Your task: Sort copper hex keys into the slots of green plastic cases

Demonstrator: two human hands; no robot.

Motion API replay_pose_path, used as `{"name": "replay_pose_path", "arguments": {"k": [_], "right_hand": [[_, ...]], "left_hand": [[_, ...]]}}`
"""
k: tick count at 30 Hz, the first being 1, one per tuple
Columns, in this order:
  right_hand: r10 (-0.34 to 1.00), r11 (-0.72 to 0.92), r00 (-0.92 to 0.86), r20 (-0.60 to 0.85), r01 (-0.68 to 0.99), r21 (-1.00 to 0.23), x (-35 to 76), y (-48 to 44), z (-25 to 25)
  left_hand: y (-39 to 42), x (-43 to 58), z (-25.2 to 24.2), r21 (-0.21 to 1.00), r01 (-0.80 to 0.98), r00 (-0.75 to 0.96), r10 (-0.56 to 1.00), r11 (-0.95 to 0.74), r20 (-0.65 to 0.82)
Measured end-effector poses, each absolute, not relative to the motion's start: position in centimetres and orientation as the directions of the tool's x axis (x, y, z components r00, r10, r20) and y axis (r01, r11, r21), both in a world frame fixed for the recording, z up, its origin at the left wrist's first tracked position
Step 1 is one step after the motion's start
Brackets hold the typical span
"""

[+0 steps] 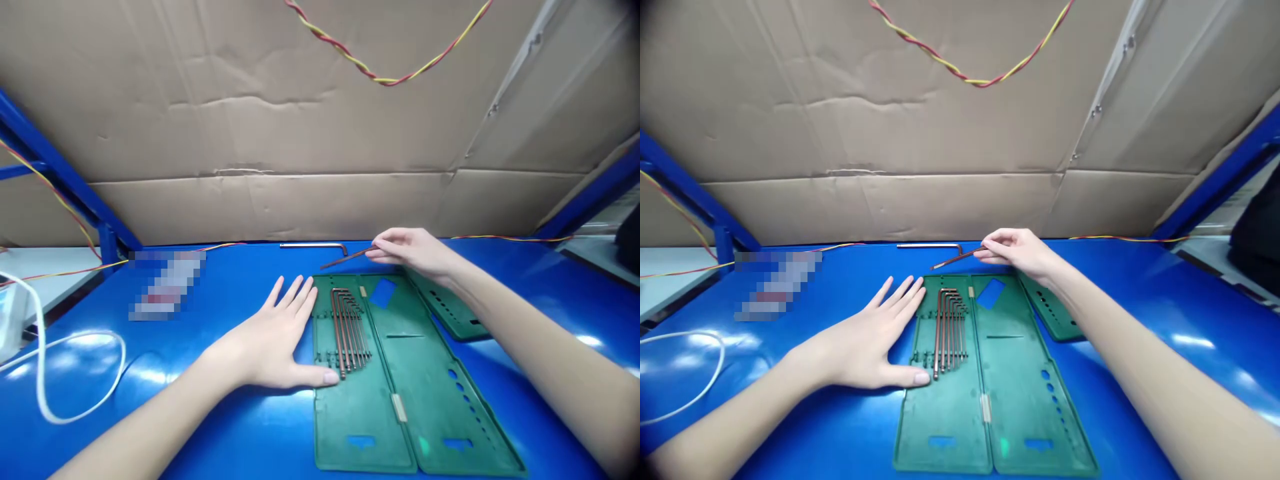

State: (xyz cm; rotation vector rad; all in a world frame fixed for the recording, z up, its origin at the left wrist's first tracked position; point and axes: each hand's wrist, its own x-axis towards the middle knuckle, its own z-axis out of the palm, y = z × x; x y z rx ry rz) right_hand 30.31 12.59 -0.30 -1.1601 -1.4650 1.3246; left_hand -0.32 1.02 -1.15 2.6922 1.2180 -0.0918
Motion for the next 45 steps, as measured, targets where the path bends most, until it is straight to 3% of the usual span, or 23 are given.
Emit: {"name": "replay_pose_path", "arguments": {"k": [4,7,11,15,19,24,27,31,36,45], "right_hand": [[0.972,0.02,-0.237,-0.011,0.129,-0.991,29.3,12.6,-1.2],[0.931,0.161,-0.364,0.041,0.308,-0.938,28.8,12.2,-0.8],[0.876,0.454,-0.442,0.194,0.617,-0.644,27.8,12.2,-0.3],[0.764,0.645,-0.558,0.325,0.682,-0.345,25.8,13.2,-0.5],[0.723,0.678,-0.612,0.322,0.718,-0.157,23.6,14.8,-0.9],[0.723,0.665,-0.628,0.286,0.746,-0.044,21.8,16.2,-1.5],[0.704,0.678,-0.638,0.313,0.734,-0.029,21.7,16.6,-2.1],[0.718,0.661,-0.577,0.389,0.74,-0.123,22.1,16.9,-3.0],[0.796,0.579,-0.508,0.328,0.799,-0.166,22.0,17.1,-3.2],[0.799,0.572,-0.492,0.347,0.8,-0.181,21.9,17.2,-3.4]], "left_hand": [[1.0,-0.4,-1.1,0.144,0.753,0.657,0.742,-0.642,-0.133],[1.0,-0.4,-1.0,0.145,0.758,0.652,0.745,-0.636,-0.141],[1.0,-0.4,-1.0,0.149,0.761,0.649,0.747,-0.632,-0.147],[1.0,-0.6,-1.3,0.15,0.757,0.652,0.746,-0.635,-0.133],[1.1,-0.9,-1.6,0.138,0.752,0.658,0.745,-0.645,-0.109],[1.1,-0.8,-1.2,0.132,0.758,0.652,0.746,-0.638,-0.135],[1.0,-0.7,-1.0,0.137,0.762,0.648,0.747,-0.633,-0.148],[1.1,-0.7,-1.2,0.144,0.764,0.646,0.748,-0.629,-0.156],[1.1,-1.0,-1.5,0.162,0.758,0.652,0.743,-0.632,-0.152],[1.2,-1.1,-1.6,0.169,0.759,0.651,0.744,-0.629,-0.151]]}}
